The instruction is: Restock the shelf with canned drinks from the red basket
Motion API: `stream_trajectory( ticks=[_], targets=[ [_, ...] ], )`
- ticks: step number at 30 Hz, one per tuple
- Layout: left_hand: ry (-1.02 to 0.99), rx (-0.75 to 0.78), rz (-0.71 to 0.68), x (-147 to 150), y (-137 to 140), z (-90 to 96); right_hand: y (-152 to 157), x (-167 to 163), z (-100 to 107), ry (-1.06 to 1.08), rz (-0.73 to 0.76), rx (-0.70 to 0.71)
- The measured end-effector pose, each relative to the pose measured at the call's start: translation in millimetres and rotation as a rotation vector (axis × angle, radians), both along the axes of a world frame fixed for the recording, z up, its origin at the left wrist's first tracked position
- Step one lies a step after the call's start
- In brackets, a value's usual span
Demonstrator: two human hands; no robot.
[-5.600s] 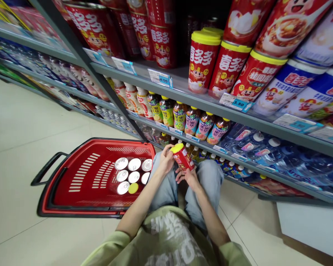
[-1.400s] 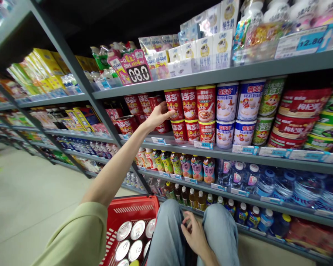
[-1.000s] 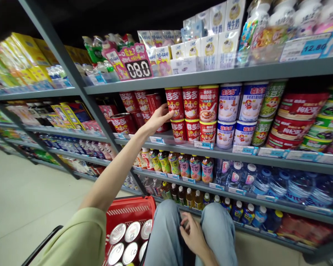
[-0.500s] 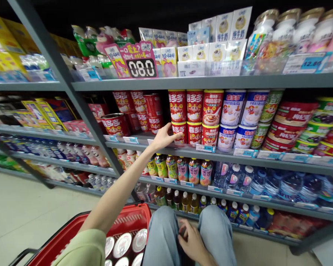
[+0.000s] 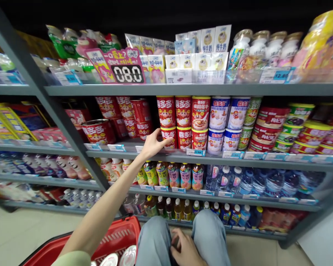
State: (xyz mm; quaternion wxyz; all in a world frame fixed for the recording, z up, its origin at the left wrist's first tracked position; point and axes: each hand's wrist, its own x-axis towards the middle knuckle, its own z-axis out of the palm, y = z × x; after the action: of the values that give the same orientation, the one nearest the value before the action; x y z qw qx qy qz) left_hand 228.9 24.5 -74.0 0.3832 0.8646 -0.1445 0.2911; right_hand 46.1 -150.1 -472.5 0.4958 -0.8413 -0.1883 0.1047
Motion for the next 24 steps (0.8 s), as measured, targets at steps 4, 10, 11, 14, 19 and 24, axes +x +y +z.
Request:
stream_trajectory(
  ticks=[4, 10, 11, 14, 19, 24],
  targets=[
    [-0.006, -0.003, 0.038, 0, -1, 0.7, 0, 0, 1, 0.003, 0.005, -0.006],
    [0.021, 0.004, 0.002, -2, -1, 2.3, 0, 1, -7, -0.015, 0.019, 0.024],
    [0.023, 0.005, -0.009, -2, -1, 2.2, -1, 1, -7, -0.018, 0.022, 0.029],
    [0.027, 0.015, -0.032, -2, 0, 1.3, -3, -1, -8, -0.025, 0.04, 0.049],
    [0.047, 0.025, -0.056, -4, 0, -0.8, -7, -3, -8, -0.032, 0.054, 0.068],
    [0.051, 0.003, -0.069, -10, -3, -1.1, -12, -7, -11, -0.037, 0.07, 0.043]
  ],
)
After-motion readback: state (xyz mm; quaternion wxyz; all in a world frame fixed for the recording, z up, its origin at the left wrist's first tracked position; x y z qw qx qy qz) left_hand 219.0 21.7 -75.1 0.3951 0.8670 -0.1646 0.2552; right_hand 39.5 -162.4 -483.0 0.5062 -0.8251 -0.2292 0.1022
